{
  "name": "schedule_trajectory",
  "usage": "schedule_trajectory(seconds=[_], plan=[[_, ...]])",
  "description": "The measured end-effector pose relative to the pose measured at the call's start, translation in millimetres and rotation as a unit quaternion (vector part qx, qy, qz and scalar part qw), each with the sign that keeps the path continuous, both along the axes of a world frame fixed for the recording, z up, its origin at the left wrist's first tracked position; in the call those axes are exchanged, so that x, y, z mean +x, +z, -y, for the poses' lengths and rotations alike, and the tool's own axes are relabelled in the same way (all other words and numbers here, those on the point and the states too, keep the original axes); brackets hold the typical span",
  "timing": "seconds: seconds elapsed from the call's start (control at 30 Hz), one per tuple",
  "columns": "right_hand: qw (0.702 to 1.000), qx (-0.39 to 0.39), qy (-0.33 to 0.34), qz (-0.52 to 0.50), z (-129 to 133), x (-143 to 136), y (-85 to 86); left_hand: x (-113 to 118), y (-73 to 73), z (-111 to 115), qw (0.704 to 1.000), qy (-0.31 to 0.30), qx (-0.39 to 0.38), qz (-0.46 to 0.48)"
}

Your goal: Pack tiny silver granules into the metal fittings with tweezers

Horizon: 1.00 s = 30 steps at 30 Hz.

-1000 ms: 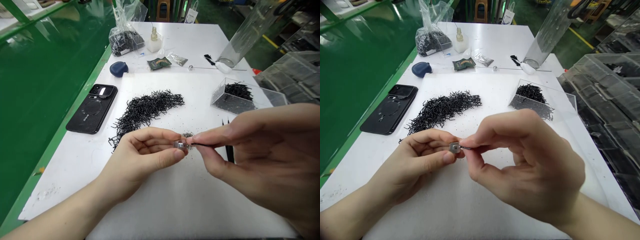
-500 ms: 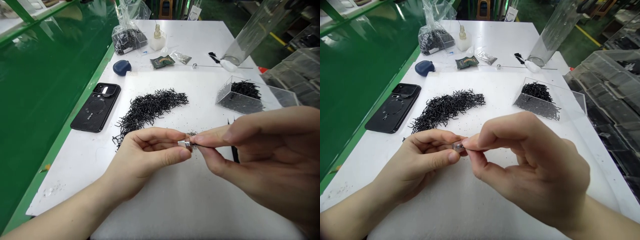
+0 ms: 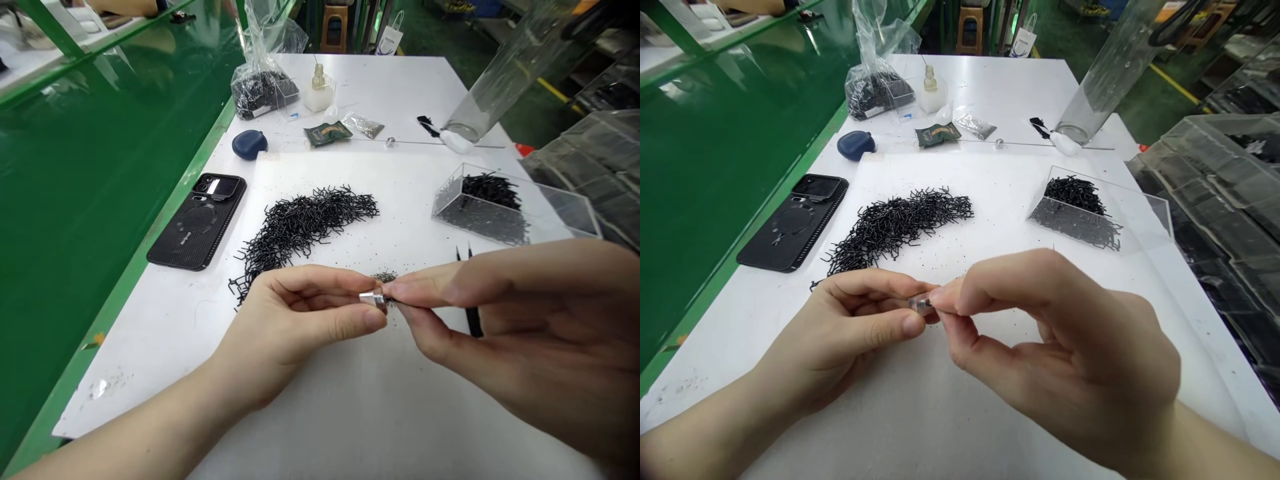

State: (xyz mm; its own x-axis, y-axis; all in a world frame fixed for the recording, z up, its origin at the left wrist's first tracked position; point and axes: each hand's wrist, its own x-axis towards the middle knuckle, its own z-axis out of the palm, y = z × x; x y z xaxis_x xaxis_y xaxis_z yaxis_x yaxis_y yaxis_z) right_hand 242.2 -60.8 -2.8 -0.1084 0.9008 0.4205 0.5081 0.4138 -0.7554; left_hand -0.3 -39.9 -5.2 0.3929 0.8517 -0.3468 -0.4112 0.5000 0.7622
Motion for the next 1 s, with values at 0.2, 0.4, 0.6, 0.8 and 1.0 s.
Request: schedule_trajectory(seconds=[0.2,0.4,0.6,0.8,1.0], plan=[[0.998,0.04,0.033,-0.02,-3.1,-4.3,2.9,-1.8,0.2,2.5,0.999,-0.004,0.015,-0.044],[0.995,0.033,0.082,-0.04,-9.2,-7.4,8.2,-0.9,0.0,1.1,0.997,-0.009,0.027,-0.075],[0.995,0.03,0.089,-0.033,-7.7,-3.6,9.6,-3.8,0.6,3.6,0.996,-0.021,0.024,-0.08],[0.992,0.0,0.081,-0.097,-5.8,-13.0,5.8,-3.7,2.3,2.9,0.997,-0.016,0.015,-0.07],[0.988,-0.015,0.087,-0.123,-9.7,-22.6,7.5,-0.6,2.5,1.9,0.997,-0.01,0.012,-0.074]])
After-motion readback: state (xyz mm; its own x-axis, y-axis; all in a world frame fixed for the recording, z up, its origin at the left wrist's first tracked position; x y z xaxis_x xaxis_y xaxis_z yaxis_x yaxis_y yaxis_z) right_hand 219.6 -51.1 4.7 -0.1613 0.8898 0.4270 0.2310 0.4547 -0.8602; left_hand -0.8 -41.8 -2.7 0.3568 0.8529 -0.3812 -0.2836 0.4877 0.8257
